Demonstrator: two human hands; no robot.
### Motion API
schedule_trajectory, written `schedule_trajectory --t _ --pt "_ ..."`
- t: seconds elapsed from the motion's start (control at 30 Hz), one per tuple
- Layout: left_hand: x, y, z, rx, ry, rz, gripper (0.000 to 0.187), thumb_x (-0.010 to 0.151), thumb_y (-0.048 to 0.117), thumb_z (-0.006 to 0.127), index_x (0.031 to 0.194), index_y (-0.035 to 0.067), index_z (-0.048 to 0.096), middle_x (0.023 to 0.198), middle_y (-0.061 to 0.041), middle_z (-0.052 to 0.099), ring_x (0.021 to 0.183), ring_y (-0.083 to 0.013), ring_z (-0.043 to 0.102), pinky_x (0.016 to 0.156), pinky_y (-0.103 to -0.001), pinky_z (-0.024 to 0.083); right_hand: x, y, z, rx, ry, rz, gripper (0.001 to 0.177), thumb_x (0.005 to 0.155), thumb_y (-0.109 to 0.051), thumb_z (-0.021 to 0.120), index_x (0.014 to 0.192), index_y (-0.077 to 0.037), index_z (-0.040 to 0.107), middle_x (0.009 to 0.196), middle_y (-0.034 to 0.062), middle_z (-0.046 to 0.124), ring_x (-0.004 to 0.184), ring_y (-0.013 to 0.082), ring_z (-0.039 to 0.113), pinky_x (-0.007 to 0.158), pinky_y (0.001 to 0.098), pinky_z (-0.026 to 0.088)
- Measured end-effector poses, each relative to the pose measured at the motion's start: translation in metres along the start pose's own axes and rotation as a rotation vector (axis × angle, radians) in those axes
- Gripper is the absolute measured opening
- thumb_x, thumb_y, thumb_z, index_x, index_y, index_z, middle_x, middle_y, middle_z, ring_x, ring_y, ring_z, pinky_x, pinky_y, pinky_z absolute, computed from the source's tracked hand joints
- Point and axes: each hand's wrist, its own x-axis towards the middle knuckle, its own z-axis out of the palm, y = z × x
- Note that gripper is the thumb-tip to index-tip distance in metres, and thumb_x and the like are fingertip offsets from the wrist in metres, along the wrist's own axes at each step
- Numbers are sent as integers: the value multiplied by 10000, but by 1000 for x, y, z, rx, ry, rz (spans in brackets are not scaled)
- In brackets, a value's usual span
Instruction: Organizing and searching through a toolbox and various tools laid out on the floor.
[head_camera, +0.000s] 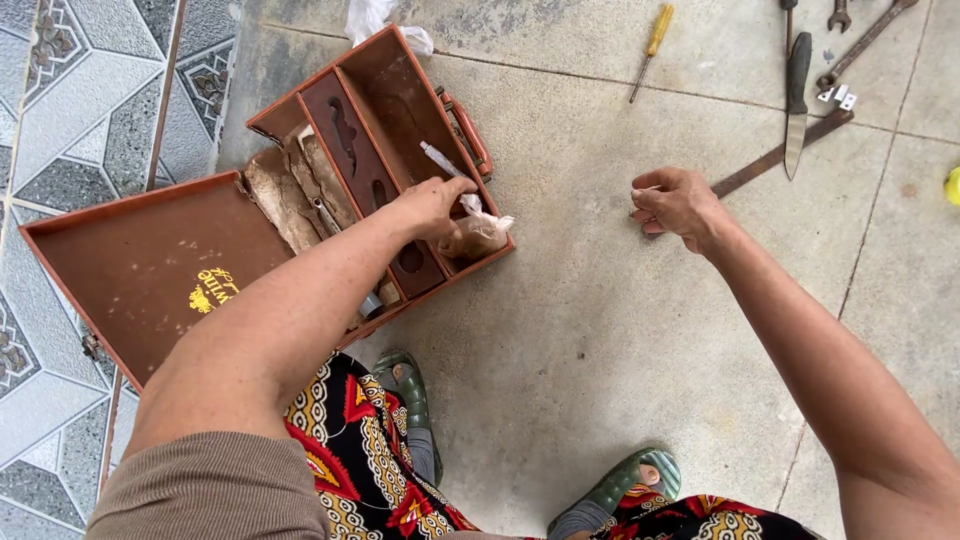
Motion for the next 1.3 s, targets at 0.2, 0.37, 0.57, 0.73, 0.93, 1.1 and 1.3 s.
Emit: schedule_trajectory --t 0.2,0.37,0.57,0.73,0.93,1.1,1.3 --pt "-7 8 25 -39 64 72 231 973 298 700 1193 234 730 1114 -118 730 1129 -304 695 1002 -464 558 5 3 0 -20 0 -7 418 948 -182 734 1319 -22 627 1011 143 672 817 186 721 674 316 650" --pt "16 6 72 277 23 138 272 985 271 564 1110 141 767 1086 -139 737 1030 -346 736 887 -485 613 4 0 11 -96 -44 5 461 972 -159 724 1371 35 596 1031 201 676 840 251 685 700 373 614" --pt "28 29 33 539 -298 209 435 849 236 730 1241 48 708 1239 -151 707 1197 -327 665 1015 -458 554 34 41 40 -833 -174 -177 577 937 -272 726 1484 -198 559 1370 267 637 1269 465 617 1011 573 553" --pt "79 -16 3 267 -147 141 311 753 330 808 1051 239 810 1030 -44 777 1085 -288 716 972 -442 583 12 28 56 -1079 -179 -214 710 916 -325 733 1535 -317 386 1488 222 450 1343 475 530 1040 575 533" --pt "68 -47 -137 -42 505 -29 306 919 343 578 1136 232 762 1099 -119 751 1114 -362 690 965 -538 543 5 5 68 -1381 -212 -172 906 925 -461 707 1629 -398 140 1625 253 266 1478 458 341 1108 574 405" --pt "136 -112 -176 -57 905 -31 273 1066 289 522 1092 118 732 1091 -161 625 922 -333 608 874 -540 456 11 12 90 -1530 -257 -68 963 907 -512 678 1643 -401 67 1676 314 -32 1497 576 39 1202 705 9" --pt "191 -130 -185 -237 648 -289 594 903 653 660 1367 282 670 1587 -360 239 1424 -624 206 1106 -770 142 8 29 82 -1516 -227 -284 952 865 -467 735 1633 -303 197 1610 411 112 1443 621 180 1172 697 141"
